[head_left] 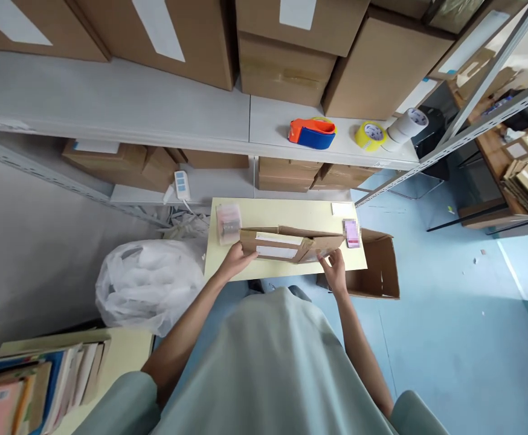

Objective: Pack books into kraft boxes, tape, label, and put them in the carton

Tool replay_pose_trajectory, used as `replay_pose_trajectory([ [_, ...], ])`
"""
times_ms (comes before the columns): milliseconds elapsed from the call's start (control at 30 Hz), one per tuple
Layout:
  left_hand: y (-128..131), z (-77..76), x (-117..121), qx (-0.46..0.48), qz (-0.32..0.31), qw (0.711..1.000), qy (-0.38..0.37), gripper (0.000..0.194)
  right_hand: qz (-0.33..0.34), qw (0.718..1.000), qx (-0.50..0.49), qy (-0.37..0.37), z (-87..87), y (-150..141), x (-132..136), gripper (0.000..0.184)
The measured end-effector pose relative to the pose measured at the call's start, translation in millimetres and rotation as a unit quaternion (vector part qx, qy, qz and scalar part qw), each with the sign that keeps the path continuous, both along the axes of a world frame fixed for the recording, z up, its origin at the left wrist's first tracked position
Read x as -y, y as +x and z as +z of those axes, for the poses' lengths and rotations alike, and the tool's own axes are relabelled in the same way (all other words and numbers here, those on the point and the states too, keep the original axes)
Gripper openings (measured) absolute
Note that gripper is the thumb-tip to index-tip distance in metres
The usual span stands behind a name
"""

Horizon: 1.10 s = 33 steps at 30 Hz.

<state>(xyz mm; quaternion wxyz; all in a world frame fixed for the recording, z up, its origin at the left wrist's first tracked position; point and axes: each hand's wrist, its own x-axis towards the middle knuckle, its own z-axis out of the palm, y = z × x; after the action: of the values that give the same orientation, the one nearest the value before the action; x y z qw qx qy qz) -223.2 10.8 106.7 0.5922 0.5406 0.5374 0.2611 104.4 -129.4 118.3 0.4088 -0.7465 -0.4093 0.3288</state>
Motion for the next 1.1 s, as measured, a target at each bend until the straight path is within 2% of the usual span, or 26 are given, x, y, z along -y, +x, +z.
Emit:
replay_pose_trajectory([
  [100, 7, -2.9, -19, -0.017, -0.057, 0.997, 0.059, 0.051, -0.021, 0.999, -0.043, 0.003, 1.3, 1, -13, 0.061],
  [200, 15, 0.4, -29, -0.011, -0.1, 0.991, 0.083, 0.063, 0.022, 0.996, -0.088, 0.018, 7.0, 0, -26, 0.071],
  [333, 30, 5.8, -34, -0.011, -0.107, 0.991, 0.085, 0.07, 0.088, 0.981, -0.17, 0.005, 12.9, 8, -44, 0.076],
  [400, 36, 8.0, -36, 0.011, -0.086, 0.994, 0.072, 0.064, 0.092, 0.976, -0.193, -0.025, 14.4, 19, -53, 0.075],
  [500, 41, 11.3, -35, 0.045, -0.016, 0.999, 0.012, 0.058, 0.081, 0.972, -0.209, -0.062, 17.6, 42, -69, 0.071],
  [567, 46, 13.9, -32, 0.059, 0.028, 0.997, -0.041, 0.069, 0.089, 0.969, -0.22, -0.069, 20.8, 58, -80, 0.071],
  [667, 61, 18.3, -23, 0.065, 0.06, 0.993, -0.084, 0.086, 0.13, 0.962, -0.232, -0.061, 24.0, 77, -97, 0.076],
  [833, 94, 24.7, -12, -0.008, 0.086, 0.992, -0.093, 0.088, 0.196, 0.951, -0.233, -0.05, 14.3, 100, -114, 0.08],
  [967, 113, 23.0, -12, -0.035, 0.12, 0.988, -0.089, 0.083, 0.192, 0.956, -0.213, -0.06, 1.7, 114, -118, 0.082],
  [1100, 125, 14.2, -17, -0.054, 0.135, 0.987, -0.068, 0.081, 0.194, 0.955, -0.213, -0.073, -9.3, 123, -121, 0.084],
])
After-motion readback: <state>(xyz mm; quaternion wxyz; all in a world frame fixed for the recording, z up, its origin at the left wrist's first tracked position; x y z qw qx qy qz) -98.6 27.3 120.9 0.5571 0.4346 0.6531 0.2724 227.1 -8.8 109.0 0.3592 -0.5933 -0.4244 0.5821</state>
